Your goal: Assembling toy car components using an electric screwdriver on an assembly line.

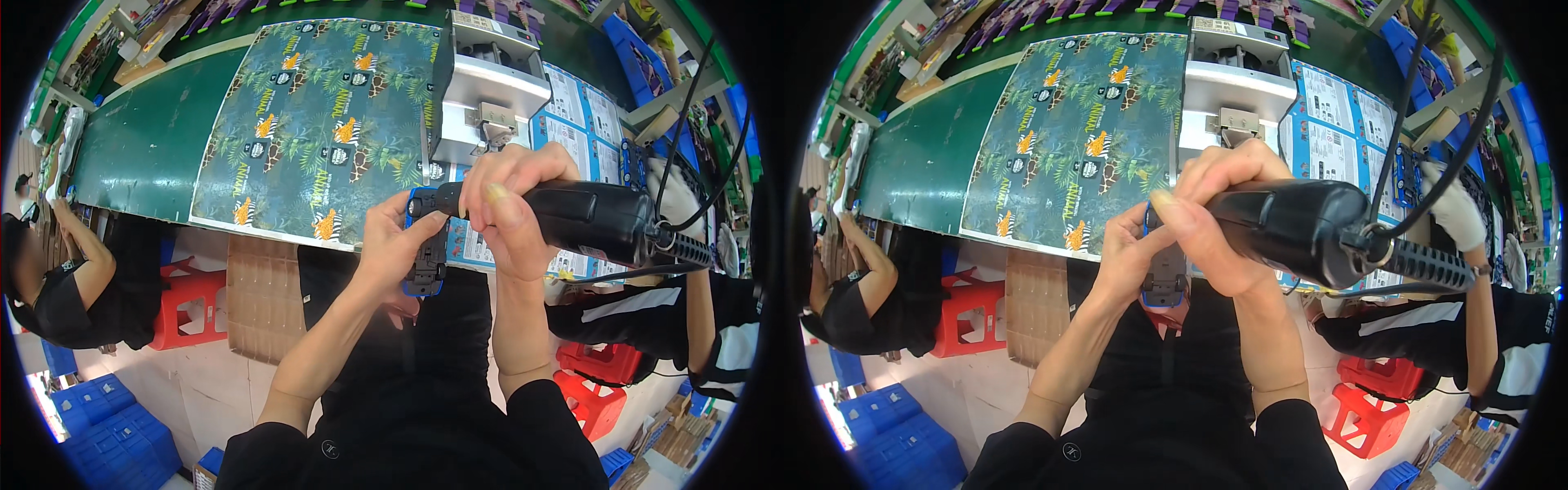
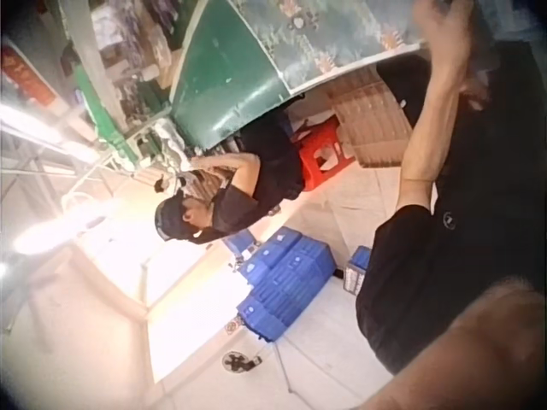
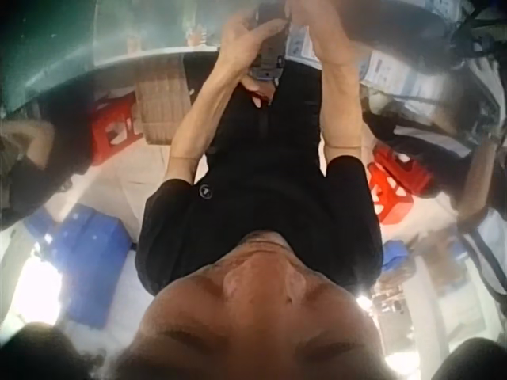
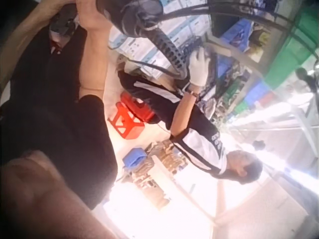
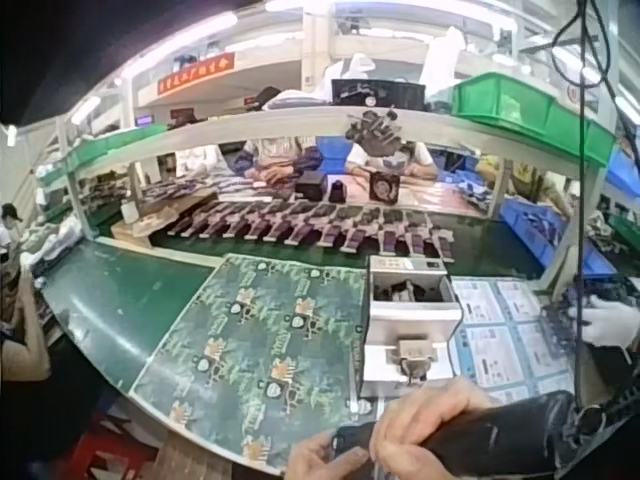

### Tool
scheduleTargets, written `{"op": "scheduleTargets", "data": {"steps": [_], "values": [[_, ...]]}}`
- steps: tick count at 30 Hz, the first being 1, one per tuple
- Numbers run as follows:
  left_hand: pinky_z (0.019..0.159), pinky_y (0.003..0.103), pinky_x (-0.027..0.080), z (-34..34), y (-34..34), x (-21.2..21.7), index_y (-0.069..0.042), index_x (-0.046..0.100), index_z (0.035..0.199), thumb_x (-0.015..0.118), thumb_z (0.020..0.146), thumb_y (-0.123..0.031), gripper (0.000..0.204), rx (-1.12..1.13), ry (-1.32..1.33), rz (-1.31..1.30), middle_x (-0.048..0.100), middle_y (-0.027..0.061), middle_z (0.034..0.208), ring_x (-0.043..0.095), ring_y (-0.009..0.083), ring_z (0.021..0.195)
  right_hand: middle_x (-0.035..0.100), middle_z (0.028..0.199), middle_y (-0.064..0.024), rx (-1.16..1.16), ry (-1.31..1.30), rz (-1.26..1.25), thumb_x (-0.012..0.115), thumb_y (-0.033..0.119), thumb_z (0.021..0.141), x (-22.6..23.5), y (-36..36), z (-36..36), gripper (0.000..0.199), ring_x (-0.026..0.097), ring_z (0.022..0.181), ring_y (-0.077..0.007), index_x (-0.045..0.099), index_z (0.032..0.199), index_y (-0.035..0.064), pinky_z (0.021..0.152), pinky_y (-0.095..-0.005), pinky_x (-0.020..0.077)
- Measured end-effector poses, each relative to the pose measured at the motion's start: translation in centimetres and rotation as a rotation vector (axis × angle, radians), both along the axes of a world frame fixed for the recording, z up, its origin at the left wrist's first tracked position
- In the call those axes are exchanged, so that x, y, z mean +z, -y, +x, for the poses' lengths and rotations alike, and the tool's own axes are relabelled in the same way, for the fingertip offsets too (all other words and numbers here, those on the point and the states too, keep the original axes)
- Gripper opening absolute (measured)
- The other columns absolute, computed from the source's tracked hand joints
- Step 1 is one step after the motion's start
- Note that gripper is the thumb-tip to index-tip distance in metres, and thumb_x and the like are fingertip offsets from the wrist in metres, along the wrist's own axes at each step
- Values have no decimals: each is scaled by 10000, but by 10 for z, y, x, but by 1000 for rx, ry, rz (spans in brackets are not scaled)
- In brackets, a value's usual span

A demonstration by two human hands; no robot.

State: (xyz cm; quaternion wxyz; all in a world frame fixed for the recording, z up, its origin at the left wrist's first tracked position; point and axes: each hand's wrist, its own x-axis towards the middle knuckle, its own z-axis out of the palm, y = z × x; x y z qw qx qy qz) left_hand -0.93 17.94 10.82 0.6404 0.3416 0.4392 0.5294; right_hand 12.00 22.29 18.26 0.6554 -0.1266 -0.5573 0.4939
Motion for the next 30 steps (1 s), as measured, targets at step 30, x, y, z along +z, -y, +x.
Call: {"op": "scheduleTargets", "data": {"steps": [30], "values": [[762, 435, 616, -23, -10, -19, -30, 468, 1295, 610, 853, 23, 466, 99, 504, -4, 617, 180, 1201, 675, 273, 973, 527, 646, -62, -212, 101, 159, 652, 85, 879, 52, -60, 41, 134, 520, 527, -163, 614, 944, -26, 558, -328, 458]]}}
